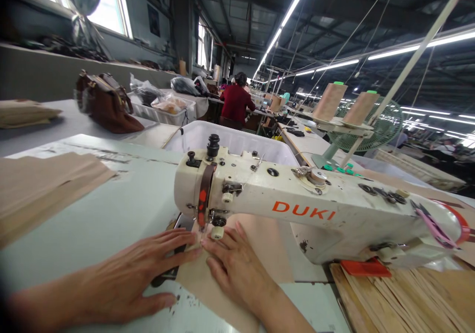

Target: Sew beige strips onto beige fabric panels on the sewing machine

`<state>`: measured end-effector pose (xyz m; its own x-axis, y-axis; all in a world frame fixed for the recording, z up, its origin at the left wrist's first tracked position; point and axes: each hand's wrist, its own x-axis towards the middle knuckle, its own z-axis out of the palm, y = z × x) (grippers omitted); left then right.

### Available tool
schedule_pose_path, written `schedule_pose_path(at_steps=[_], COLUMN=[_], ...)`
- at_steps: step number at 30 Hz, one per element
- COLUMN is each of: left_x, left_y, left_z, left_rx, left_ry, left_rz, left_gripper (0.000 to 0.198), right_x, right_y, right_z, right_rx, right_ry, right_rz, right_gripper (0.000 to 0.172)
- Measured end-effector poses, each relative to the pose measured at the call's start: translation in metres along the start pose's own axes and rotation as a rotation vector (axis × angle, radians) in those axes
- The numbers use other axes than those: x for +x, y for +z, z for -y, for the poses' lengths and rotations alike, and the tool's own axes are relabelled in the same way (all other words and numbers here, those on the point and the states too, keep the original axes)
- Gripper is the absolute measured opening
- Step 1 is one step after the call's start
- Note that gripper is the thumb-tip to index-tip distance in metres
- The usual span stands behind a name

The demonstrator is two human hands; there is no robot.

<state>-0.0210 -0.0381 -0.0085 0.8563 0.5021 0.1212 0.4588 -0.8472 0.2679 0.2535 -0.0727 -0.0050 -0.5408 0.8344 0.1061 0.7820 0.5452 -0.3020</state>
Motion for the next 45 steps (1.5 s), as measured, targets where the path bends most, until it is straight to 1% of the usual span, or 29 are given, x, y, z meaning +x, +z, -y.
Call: schedule_pose_path(at_steps=[3, 5, 8, 11, 13, 17, 20, 23, 25, 28, 31, 34, 36, 40, 45], left_x=[0.005, 0.008, 0.01, 0.01, 0.011, 0.016, 0.018, 0.019, 0.019, 0.02, 0.021, 0.023, 0.024, 0.026, 0.028], left_y=[0.0, 0.001, 0.004, 0.006, 0.005, 0.002, 0.001, -0.001, -0.001, 0.002, 0.003, 0.002, 0.0, -0.002, -0.004], left_z=[0.006, 0.009, 0.011, 0.013, 0.014, 0.015, 0.016, 0.016, 0.017, 0.018, 0.018, 0.014, 0.012, 0.007, 0.004], left_rx=[0.006, 0.011, 0.03, 0.04, 0.039, 0.036, 0.036, 0.019, -0.001, -0.025, -0.024, -0.027, -0.036, -0.036, -0.07], left_ry=[-0.012, -0.011, -0.017, -0.008, -0.002, -0.014, -0.019, -0.008, 0.001, 0.013, 0.004, -0.006, -0.008, -0.025, -0.003], left_rz=[0.025, 0.021, -0.01, -0.051, -0.061, -0.044, -0.046, -0.055, -0.061, -0.076, -0.067, -0.058, -0.06, -0.054, -0.095], left_gripper=[0.076, 0.075, 0.071, 0.07, 0.07, 0.071, 0.071, 0.071, 0.073, 0.077, 0.079, 0.077, 0.075, 0.075, 0.072], right_x=[0.004, 0.006, 0.007, 0.008, 0.009, 0.01, 0.01, 0.009, 0.009, 0.009, 0.009, 0.009, 0.01, 0.01, 0.01], right_y=[0.001, 0.001, -0.001, -0.001, -0.002, -0.001, 0.001, 0.003, 0.003, 0.003, 0.005, 0.009, 0.011, 0.013, 0.012], right_z=[-0.004, -0.007, -0.008, -0.007, -0.007, -0.009, -0.013, -0.015, -0.015, -0.012, -0.012, -0.011, -0.01, -0.008, -0.006], right_rx=[-0.026, -0.025, -0.005, -0.002, 0.002, 0.017, 0.021, 0.024, 0.025, 0.021, -0.022, -0.099, -0.142, -0.202, -0.195], right_ry=[0.021, 0.007, -0.038, -0.043, -0.035, -0.036, -0.017, -0.007, -0.009, 0.0, 0.024, 0.077, 0.1, 0.095, 0.09], right_rz=[-0.01, -0.03, -0.08, -0.121, -0.135, -0.134, -0.175, -0.237, -0.252, -0.251, -0.248, -0.236, -0.216, -0.212, -0.213], right_gripper=[0.041, 0.04, 0.039, 0.038, 0.033, 0.025, 0.027, 0.032, 0.035, 0.036, 0.035, 0.031, 0.032, 0.036, 0.037])
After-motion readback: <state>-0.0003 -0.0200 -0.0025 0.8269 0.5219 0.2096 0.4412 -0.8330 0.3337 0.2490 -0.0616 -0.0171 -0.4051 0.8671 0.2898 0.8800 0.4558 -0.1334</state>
